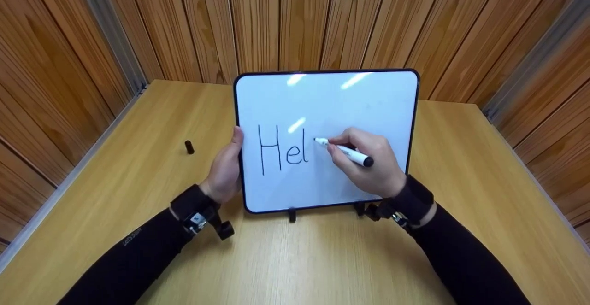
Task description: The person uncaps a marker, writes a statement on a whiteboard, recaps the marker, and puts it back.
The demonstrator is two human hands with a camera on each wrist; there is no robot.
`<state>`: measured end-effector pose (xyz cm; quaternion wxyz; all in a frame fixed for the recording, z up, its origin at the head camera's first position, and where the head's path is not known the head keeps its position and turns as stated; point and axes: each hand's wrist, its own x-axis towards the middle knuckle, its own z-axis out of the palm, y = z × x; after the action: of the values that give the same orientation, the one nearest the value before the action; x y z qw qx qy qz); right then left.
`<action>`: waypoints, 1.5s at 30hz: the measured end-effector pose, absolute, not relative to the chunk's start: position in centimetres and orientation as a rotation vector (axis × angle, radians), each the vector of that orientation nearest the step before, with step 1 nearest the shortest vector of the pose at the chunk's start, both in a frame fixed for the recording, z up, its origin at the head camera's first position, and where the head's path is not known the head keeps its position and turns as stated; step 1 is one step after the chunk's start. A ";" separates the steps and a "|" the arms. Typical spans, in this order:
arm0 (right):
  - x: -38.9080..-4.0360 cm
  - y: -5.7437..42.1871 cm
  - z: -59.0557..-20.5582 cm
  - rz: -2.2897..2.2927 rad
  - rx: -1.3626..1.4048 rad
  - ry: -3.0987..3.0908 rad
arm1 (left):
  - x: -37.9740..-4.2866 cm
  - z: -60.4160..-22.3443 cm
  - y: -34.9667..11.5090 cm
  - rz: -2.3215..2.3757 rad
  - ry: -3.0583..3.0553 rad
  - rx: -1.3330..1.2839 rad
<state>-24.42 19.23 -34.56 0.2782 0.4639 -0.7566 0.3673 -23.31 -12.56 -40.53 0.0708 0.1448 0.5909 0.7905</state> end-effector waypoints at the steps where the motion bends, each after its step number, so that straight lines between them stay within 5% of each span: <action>1: -24.5 19.3 -34.6 1.000 1.228 -2.034 | -23.3 -40.6 -12.6 2.379 1.775 0.438; 45: -24.6 19.2 -34.8 1.038 1.264 -2.052 | -23.3 -40.6 -12.5 2.394 1.760 0.445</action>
<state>-24.55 19.19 -34.76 0.2561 0.4656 -0.7560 0.3823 -23.34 -12.47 -40.57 0.0685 0.1478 0.5843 0.7950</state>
